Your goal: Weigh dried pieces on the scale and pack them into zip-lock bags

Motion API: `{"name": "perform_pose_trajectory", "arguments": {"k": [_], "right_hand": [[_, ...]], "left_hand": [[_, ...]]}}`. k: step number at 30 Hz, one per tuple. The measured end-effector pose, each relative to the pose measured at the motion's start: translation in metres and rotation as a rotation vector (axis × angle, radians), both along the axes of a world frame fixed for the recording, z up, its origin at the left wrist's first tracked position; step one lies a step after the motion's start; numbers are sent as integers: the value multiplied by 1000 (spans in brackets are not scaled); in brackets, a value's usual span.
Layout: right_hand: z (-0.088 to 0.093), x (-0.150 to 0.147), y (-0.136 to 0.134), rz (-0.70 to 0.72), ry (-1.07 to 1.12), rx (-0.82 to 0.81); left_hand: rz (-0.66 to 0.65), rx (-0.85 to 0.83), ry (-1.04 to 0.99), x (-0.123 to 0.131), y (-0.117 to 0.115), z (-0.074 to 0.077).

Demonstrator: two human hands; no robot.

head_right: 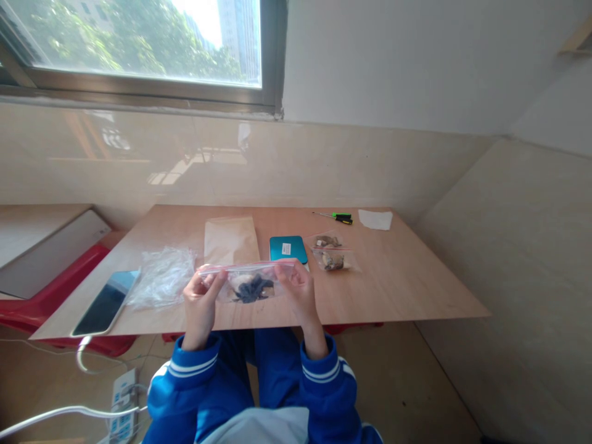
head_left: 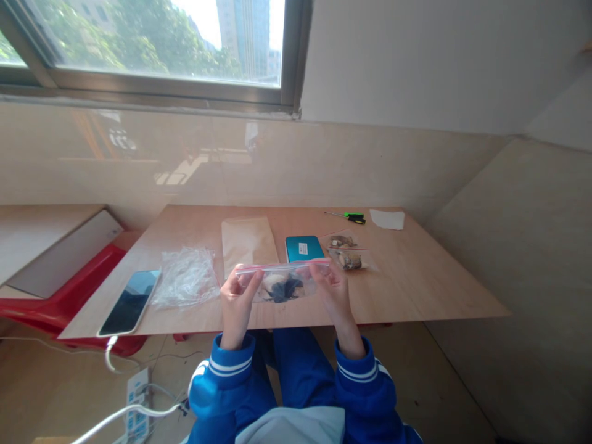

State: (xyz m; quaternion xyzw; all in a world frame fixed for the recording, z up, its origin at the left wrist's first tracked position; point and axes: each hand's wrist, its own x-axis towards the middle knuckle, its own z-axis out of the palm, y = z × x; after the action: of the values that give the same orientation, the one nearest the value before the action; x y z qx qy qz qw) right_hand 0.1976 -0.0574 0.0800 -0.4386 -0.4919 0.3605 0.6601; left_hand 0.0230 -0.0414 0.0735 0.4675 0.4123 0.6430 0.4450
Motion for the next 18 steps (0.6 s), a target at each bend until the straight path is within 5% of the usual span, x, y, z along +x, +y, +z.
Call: {"name": "perform_pose_trajectory", "arguments": {"k": [8, 13, 18], "right_hand": [[-3, -2, 2, -140, -14, 84], [-10, -7, 4, -11, 158, 14], [-17, -8, 5, 84, 154, -23]], "left_hand": [[35, -2, 66, 3, -5, 2], [78, 8, 9, 10, -2, -1], [-43, -19, -94, 10, 2, -7]]}}
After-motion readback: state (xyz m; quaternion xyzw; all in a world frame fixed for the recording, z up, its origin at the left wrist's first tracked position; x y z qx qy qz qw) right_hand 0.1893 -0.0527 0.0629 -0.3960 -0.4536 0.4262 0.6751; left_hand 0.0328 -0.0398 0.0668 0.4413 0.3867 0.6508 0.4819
